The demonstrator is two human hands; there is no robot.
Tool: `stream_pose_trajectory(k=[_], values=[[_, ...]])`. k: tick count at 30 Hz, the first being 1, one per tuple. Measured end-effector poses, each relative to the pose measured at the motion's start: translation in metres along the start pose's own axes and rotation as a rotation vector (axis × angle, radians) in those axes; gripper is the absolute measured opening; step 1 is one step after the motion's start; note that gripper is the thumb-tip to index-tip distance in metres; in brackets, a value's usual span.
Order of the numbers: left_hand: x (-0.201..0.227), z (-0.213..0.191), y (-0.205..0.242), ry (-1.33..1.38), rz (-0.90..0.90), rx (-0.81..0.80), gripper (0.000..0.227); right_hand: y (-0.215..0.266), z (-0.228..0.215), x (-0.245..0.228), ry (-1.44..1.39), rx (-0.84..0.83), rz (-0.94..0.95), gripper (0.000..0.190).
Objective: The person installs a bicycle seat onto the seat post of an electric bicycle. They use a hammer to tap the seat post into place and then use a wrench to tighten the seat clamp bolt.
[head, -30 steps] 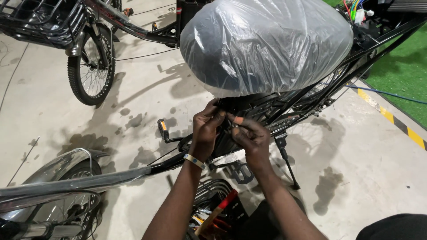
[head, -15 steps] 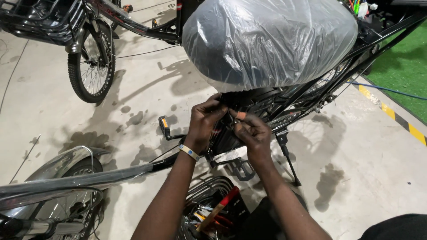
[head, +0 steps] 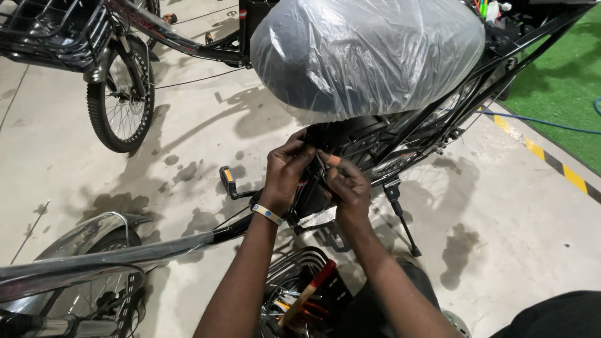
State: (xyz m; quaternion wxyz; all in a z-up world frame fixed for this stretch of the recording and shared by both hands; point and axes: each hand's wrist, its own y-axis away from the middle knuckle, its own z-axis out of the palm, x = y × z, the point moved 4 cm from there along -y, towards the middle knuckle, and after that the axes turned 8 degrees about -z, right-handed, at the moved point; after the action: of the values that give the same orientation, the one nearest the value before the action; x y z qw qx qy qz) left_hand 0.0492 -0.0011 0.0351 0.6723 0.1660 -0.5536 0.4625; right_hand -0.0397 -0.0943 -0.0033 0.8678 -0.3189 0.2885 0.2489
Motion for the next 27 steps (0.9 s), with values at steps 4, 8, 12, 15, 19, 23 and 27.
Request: stream_pose_trajectory(k=[4, 8, 12, 15, 19, 23, 27], values=[[0.004, 0.006, 0.009, 0.011, 0.003, -0.063, 0.016, 0.002, 0.009, -0.023, 0.143, -0.124, 0.002, 0.030], [0.015, 0.011, 0.018, 0.041, -0.030, -0.137, 0.020, 0.011, 0.015, -0.042, 0.307, -0.145, -0.051, 0.028], [0.009, 0.005, 0.022, 0.015, -0.034, -0.145, 0.021, 0.018, 0.005, -0.039, 0.369, -0.136, -0.043, 0.029], [0.006, 0.005, 0.024, 0.022, -0.038, -0.148, 0.012, 0.018, 0.010, -0.054, 0.376, -0.201, -0.066, 0.030], [0.007, 0.008, 0.022, 0.045, -0.075, -0.116, 0.015, 0.009, 0.029, -0.092, 0.774, -0.352, -0.301, 0.035], [0.023, 0.023, 0.035, 0.068, -0.076, -0.067, 0.014, 0.001, 0.040, -0.113, 1.163, -0.526, -0.481, 0.035], [0.022, 0.021, 0.034, 0.051, -0.068, -0.050, 0.014, -0.005, 0.047, -0.126, 1.294, -0.734, -0.723, 0.029]])
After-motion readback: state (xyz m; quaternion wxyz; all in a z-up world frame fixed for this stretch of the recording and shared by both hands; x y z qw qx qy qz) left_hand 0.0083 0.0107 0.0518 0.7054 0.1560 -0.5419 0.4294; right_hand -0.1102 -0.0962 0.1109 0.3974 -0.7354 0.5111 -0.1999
